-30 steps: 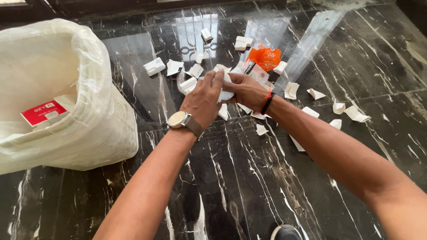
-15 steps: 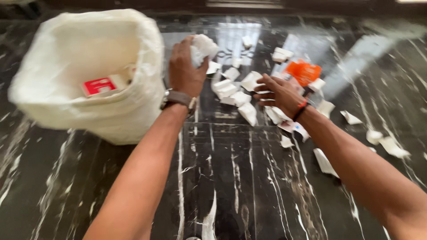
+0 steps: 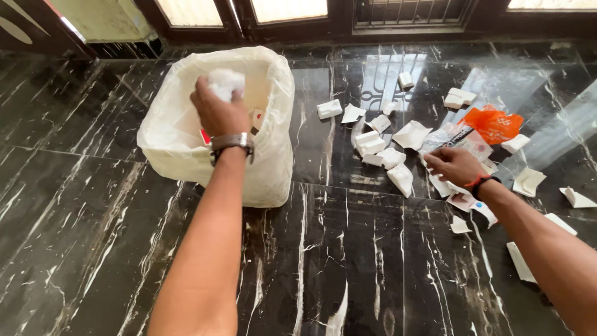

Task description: The person is cleaning a black marble floor by picking up small white debris and placing it into a white plastic bag. They use their hands to gather the debris and occasionally adjust the bag to make it easier to deposit the items.

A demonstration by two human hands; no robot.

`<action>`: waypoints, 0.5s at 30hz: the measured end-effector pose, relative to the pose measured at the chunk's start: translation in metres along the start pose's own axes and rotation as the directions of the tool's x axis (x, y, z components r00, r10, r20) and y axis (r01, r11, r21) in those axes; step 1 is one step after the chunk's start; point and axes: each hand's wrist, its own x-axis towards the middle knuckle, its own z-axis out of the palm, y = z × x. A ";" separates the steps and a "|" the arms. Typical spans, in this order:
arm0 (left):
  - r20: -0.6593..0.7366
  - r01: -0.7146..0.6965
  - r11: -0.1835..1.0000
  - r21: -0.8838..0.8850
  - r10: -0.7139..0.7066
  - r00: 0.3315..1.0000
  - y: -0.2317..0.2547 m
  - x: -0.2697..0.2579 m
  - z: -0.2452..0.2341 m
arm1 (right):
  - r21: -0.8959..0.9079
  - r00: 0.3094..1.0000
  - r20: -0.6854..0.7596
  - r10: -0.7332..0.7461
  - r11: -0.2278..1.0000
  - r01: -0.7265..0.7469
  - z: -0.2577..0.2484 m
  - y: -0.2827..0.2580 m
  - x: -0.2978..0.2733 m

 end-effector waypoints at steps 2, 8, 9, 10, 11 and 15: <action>0.021 0.122 0.950 0.287 -0.133 0.991 -0.008 0.003 -0.004 | -0.243 0.994 -0.038 -0.106 0.966 0.094 -0.007 0.025 0.003; 0.004 -0.159 0.931 0.329 0.167 0.986 -0.009 -0.011 0.013 | -0.597 0.995 0.096 -0.025 0.798 0.077 -0.016 0.067 -0.005; -0.005 -0.251 0.922 0.294 0.265 0.964 -0.003 -0.018 0.019 | -0.664 0.991 0.132 -0.004 0.742 0.092 -0.018 0.070 -0.008; 0.056 -0.406 0.866 0.291 0.408 0.911 0.003 -0.027 0.025 | -0.692 0.990 0.140 0.000 0.715 0.098 -0.020 0.070 -0.011; 0.115 -0.550 0.788 0.277 0.541 0.833 0.008 -0.037 0.029 | -0.718 0.989 0.148 0.005 0.688 0.104 -0.020 0.068 -0.011; 0.497 -0.862 0.486 -0.144 0.789 0.362 0.025 -0.083 0.048 | -0.784 0.985 0.130 0.110 0.619 0.034 -0.026 0.071 -0.022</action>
